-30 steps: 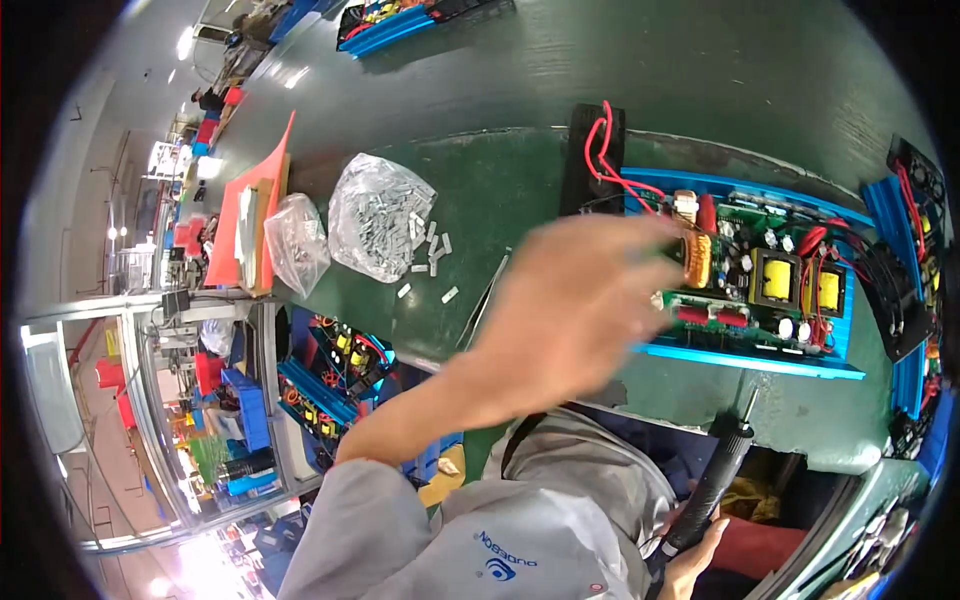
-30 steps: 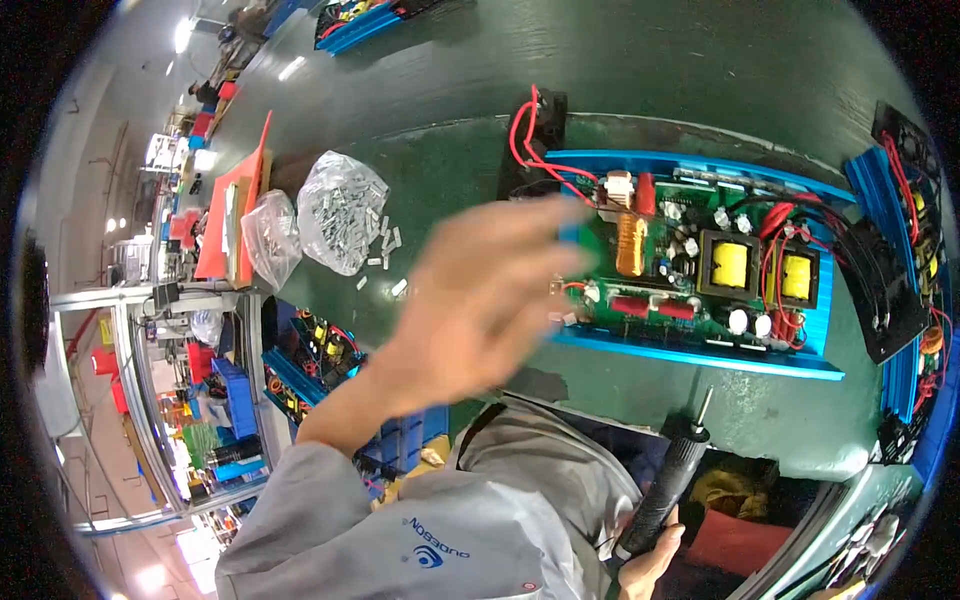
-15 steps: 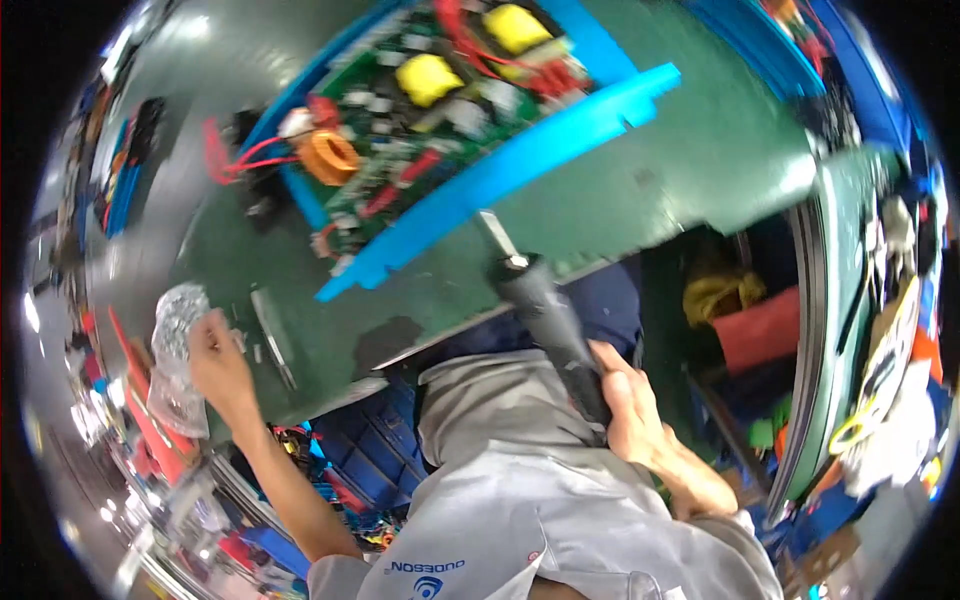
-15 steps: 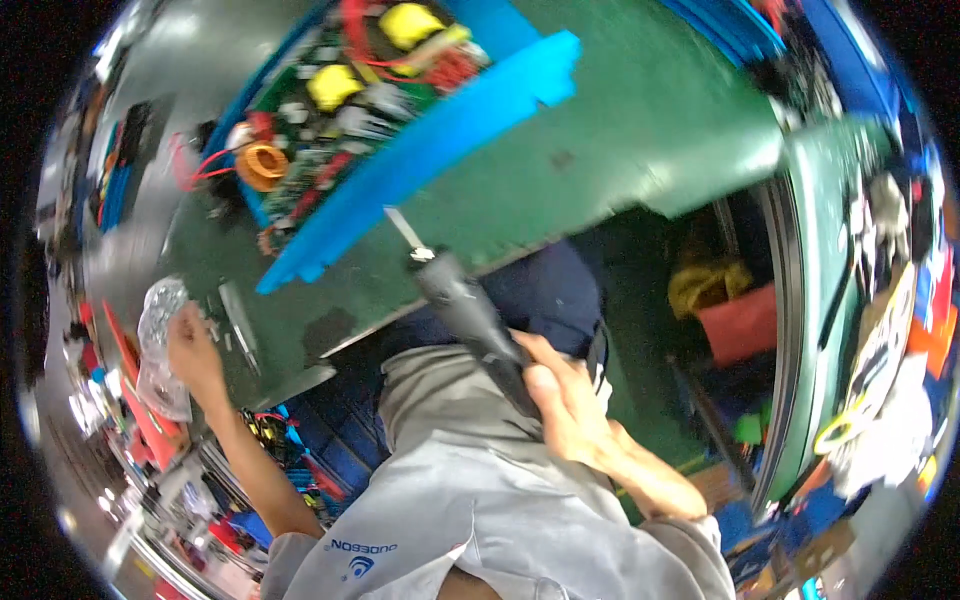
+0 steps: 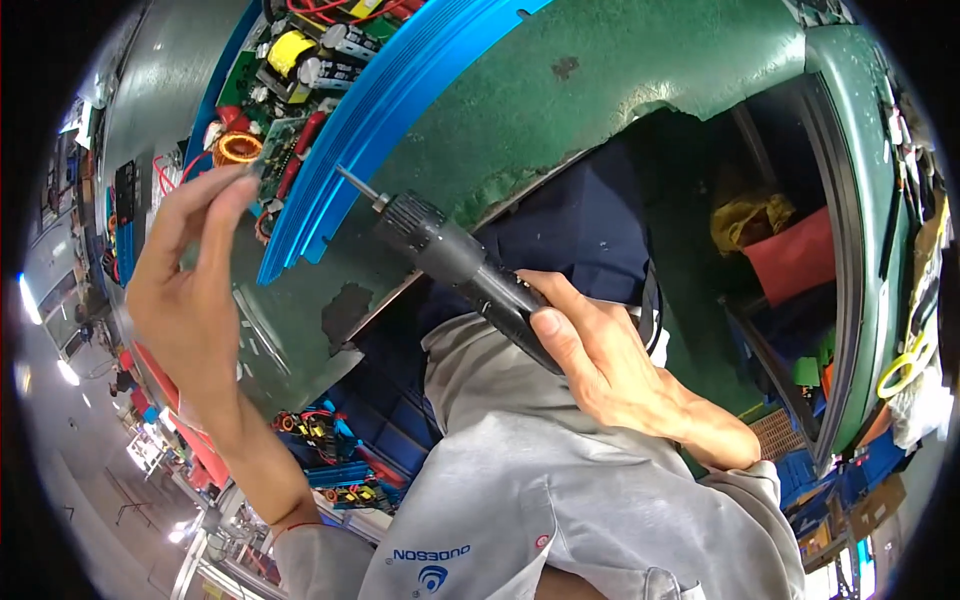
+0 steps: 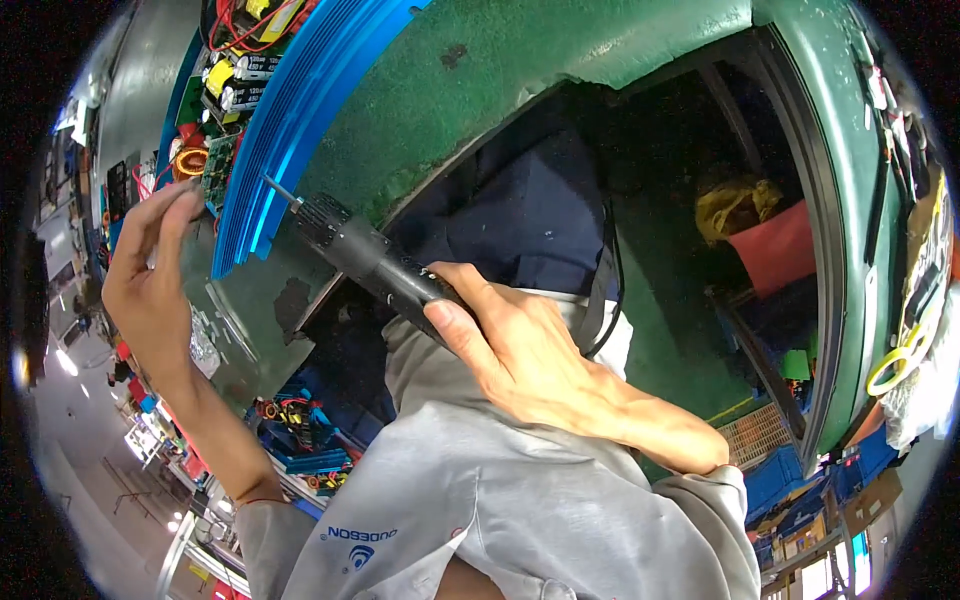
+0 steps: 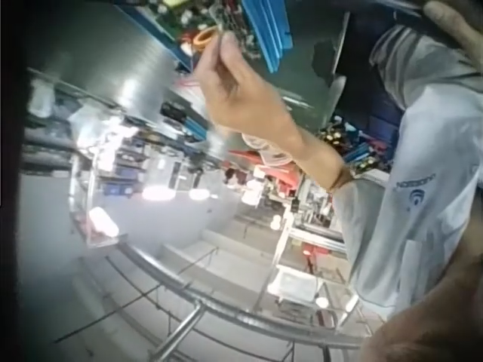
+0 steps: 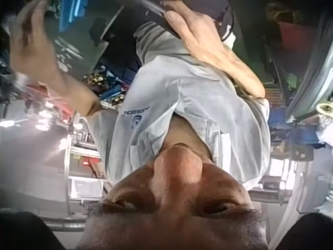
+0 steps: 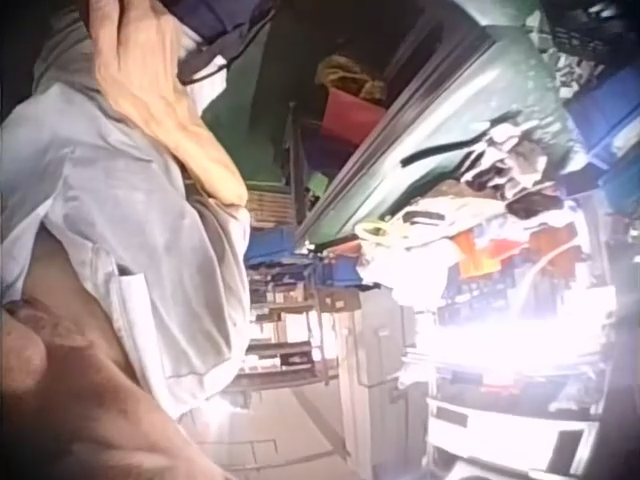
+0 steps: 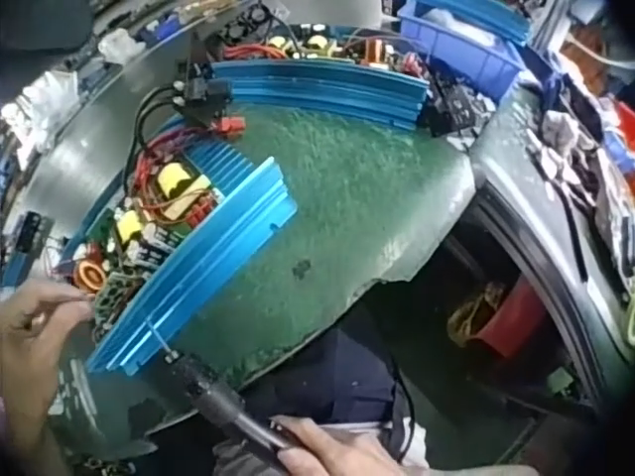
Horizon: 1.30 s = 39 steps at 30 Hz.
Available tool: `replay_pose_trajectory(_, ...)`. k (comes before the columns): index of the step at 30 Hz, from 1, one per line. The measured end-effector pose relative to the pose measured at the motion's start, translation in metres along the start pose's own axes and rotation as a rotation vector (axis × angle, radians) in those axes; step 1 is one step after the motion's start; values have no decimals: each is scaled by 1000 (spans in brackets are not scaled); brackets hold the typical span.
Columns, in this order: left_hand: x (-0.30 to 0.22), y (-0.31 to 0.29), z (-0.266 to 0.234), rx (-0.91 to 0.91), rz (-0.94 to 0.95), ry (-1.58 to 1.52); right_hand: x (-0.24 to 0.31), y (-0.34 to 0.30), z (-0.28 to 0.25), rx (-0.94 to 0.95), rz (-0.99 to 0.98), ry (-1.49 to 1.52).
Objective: Assembling power inverters by installing circuit boards and cooling fans into blue metal casings using an electric screwdriver.
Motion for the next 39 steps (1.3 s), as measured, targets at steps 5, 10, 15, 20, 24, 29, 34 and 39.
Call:
replay_pose_trajectory(5, -31, 10, 25, 175, 477, 309, 4, 0, -3, 3, -16, -6)
replay_pose_trajectory(10, -24, 21, 36, 286, 531, 445, 5, 4, -3, -3, 7, -52)
replay_pose_trajectory(15, -17, 20, 35, 299, 458, 245, -2, 5, 6, 110, 141, 192)
replay_pose_trajectory(20, -21, 28, 36, 292, 373, 211, -24, -3, 34, 362, 390, 823)
replay_pose_trajectory(24, -29, 27, 39, 398, 353, 115, -18, 0, 24, 387, 366, 804)
replay_pose_trajectory(29, -29, 1, 33, 471, 302, 115, -17, -9, 36, 382, 367, 700)
replay_pose_trajectory(34, -22, 1, 34, 447, 289, 95, -15, -9, 31, 251, 311, 534)
replay_pose_trajectory(39, -18, 1, 32, 391, 307, 121, -23, -1, 41, 297, 377, 535)
Point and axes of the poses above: each hand's wrist, its own y-axis towards the middle knuckle, its own z-axis out of the palm, x = y × z, the point moved 8 cm from there along y, towards the middle knuckle, and after that the axes turned 13 degrees about -y, right-handed, at the moved point
